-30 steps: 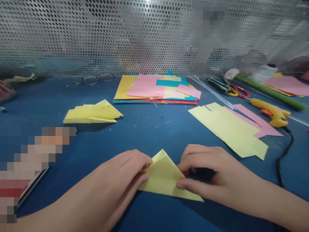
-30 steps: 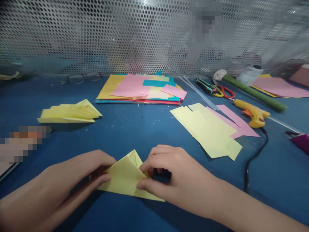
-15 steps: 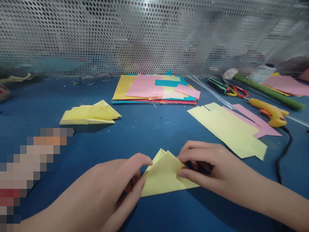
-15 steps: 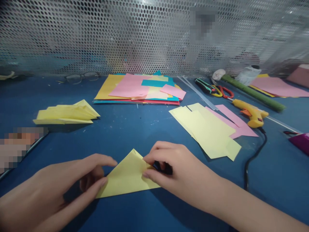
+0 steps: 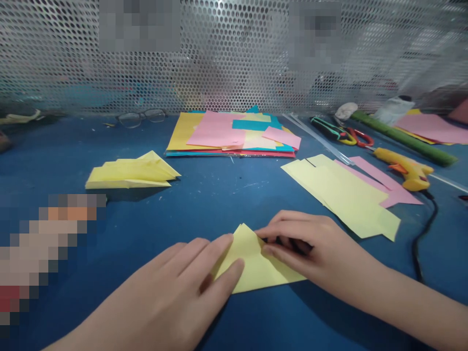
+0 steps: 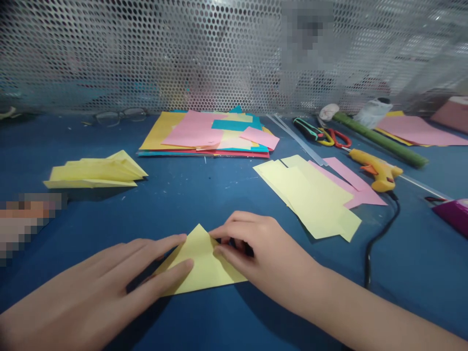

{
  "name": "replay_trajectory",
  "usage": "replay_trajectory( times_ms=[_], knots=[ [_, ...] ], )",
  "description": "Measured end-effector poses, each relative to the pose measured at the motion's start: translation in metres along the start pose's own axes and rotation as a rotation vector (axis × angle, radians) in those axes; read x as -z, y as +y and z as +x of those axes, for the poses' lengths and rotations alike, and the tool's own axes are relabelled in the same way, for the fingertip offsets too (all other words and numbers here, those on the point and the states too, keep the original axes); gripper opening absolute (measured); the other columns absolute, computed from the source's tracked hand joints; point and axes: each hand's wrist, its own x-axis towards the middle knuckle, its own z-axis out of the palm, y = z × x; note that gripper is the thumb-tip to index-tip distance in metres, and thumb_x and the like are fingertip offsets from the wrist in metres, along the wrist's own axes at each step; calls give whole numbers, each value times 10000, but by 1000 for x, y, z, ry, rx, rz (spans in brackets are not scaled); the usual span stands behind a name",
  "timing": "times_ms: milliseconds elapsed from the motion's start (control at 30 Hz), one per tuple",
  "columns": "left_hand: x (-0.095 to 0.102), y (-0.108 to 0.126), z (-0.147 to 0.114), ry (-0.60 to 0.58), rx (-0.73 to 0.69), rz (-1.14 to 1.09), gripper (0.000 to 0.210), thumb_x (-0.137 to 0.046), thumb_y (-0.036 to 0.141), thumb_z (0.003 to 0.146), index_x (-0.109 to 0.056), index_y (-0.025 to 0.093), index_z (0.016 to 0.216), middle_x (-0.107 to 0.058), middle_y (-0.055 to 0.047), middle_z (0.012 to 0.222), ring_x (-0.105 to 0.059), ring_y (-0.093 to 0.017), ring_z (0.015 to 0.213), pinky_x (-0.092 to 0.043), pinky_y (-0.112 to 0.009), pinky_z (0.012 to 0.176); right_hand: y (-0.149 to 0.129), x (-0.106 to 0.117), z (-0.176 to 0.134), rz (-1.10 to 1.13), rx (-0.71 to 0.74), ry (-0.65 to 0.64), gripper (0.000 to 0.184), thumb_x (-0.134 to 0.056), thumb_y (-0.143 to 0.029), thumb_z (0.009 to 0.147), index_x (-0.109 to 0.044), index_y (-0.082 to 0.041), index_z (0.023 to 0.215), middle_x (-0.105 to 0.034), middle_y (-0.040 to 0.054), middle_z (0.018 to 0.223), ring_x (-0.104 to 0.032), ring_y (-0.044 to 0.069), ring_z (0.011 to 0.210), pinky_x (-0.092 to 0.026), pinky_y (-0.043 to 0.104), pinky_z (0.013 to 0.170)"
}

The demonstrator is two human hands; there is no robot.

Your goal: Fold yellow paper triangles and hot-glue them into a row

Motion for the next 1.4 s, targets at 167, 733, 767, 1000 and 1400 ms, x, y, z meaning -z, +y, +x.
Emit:
replay_trajectory(
  times_ms=[167, 733, 767, 1000, 1400],
  knots=[
    [-1, 4, -1, 53, -15, 39, 544, -292, 15, 842, -488, 162, 1328, -547, -87, 1395, -600, -247, 1049, -440, -373, 832, -3, -3, -1, -9, -42, 27, 140, -597, -149, 881, -712, -205, 940, -581, -11, 752, -495, 76, 582, -394, 183, 524],
    [-3, -1, -9, 48, 102, -212, 545, -349, -17, 815, -498, 225, 1279, -627, -19, 1227, -597, -177, 1068, -468, -289, 969, 1, -7, 0, 64, 108, 77, 134, -586, -94, 879, -686, -180, 901, -654, 19, 825, -564, 84, 641, -439, 184, 554],
    [-4, -1, -11, 29, 113, -236, 561, -359, -18, 814, -490, 233, 1299, -625, -16, 1233, -595, -175, 1082, -462, -286, 982, 2, -7, 0, 65, 124, 82, 144, -579, -85, 881, -686, -179, 896, -659, 21, 828, -571, 85, 649, -448, 183, 560],
    [-10, -4, -18, 61, 53, -149, 578, -386, 18, 833, -459, 185, 1381, -620, -45, 1285, -585, -211, 1139, -429, -315, 1037, 9, -3, -1, 18, 300, 1, 303, -478, -44, 931, -678, -169, 1121, -654, 51, 909, -610, 101, 798, -499, 184, 690],
    [12, 4, 0, 100, -178, 127, 481, -320, -9, 842, -689, 192, 1076, -685, -16, 1193, -601, -202, 1018, -464, -323, 898, -6, 0, 1, -249, 326, -160, 240, -429, -208, 1012, -642, -153, 917, -612, 24, 831, -561, 127, 772, -468, 224, 708]
  ],
)
